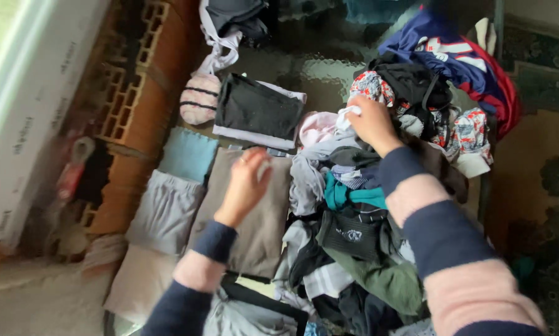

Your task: The person folds various clothing items including shorts, underwear, and a jersey on a glass table. Each item is unfolded, smoothed, and folded into a neat stack on the table surface.

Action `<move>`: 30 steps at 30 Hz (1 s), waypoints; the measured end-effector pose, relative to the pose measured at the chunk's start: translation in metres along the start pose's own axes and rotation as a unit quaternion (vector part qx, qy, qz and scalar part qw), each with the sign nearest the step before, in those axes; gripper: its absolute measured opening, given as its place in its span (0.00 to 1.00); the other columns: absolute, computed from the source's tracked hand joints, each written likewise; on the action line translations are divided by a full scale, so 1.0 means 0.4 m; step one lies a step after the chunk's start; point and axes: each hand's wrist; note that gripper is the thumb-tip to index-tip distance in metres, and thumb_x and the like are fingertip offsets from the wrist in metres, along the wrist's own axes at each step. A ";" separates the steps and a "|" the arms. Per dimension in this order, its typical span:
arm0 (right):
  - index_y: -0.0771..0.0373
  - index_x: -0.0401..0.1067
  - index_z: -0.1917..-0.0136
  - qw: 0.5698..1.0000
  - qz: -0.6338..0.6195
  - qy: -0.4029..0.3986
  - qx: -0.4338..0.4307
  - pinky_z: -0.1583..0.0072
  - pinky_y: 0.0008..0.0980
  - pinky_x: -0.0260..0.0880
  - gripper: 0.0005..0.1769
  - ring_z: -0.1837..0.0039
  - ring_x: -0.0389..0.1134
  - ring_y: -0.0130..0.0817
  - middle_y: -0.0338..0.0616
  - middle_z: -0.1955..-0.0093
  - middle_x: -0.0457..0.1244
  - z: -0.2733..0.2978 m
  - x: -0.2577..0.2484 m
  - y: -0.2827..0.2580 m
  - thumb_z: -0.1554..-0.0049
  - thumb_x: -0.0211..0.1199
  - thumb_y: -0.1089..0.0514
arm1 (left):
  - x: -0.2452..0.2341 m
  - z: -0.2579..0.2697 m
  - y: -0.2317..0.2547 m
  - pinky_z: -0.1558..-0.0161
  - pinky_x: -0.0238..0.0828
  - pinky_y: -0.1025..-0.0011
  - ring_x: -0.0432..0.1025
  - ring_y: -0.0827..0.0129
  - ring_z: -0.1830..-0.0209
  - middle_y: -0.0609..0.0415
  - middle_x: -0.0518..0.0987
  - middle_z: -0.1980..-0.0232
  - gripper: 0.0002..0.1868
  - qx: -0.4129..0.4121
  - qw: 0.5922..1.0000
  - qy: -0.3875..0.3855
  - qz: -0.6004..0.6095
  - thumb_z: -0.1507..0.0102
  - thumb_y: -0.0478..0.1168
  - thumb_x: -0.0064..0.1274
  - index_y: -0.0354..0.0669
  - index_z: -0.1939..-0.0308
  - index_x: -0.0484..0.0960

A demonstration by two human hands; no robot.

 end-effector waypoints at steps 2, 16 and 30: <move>0.53 0.77 0.44 0.995 -0.092 0.029 -0.006 0.45 0.46 0.72 0.14 0.42 0.71 0.51 0.50 0.50 0.70 0.029 -0.054 -0.017 0.44 0.68 0.54 | -0.022 0.062 0.064 0.45 0.71 0.50 0.76 0.48 0.45 0.49 0.79 0.49 0.12 -0.036 0.998 -0.008 0.044 0.39 0.32 0.57 0.48 0.52 0.81; 0.53 0.57 0.54 0.753 -0.656 0.043 0.004 0.45 0.19 0.65 0.14 0.51 0.64 0.19 0.27 0.58 0.56 0.555 -0.620 -0.475 0.43 0.61 0.65 | -0.178 0.289 0.595 0.47 0.78 0.62 0.82 0.56 0.54 0.46 0.83 0.55 0.10 -0.167 0.941 0.028 0.294 0.35 0.34 0.56 0.39 0.50 0.85; 0.64 0.66 0.36 0.751 -0.658 -0.042 -0.025 0.52 0.22 0.69 0.32 0.53 0.68 0.25 0.42 0.51 0.67 1.059 -0.730 -0.527 0.55 0.63 0.68 | -0.062 0.476 0.819 0.56 0.81 0.71 0.82 0.63 0.58 0.50 0.83 0.54 0.19 -0.324 0.633 0.047 0.701 0.32 0.42 0.56 0.35 0.41 0.77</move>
Point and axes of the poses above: each hand's wrist, its own z-axis away from the middle knuckle, its own x-axis out of the palm, y = z × x
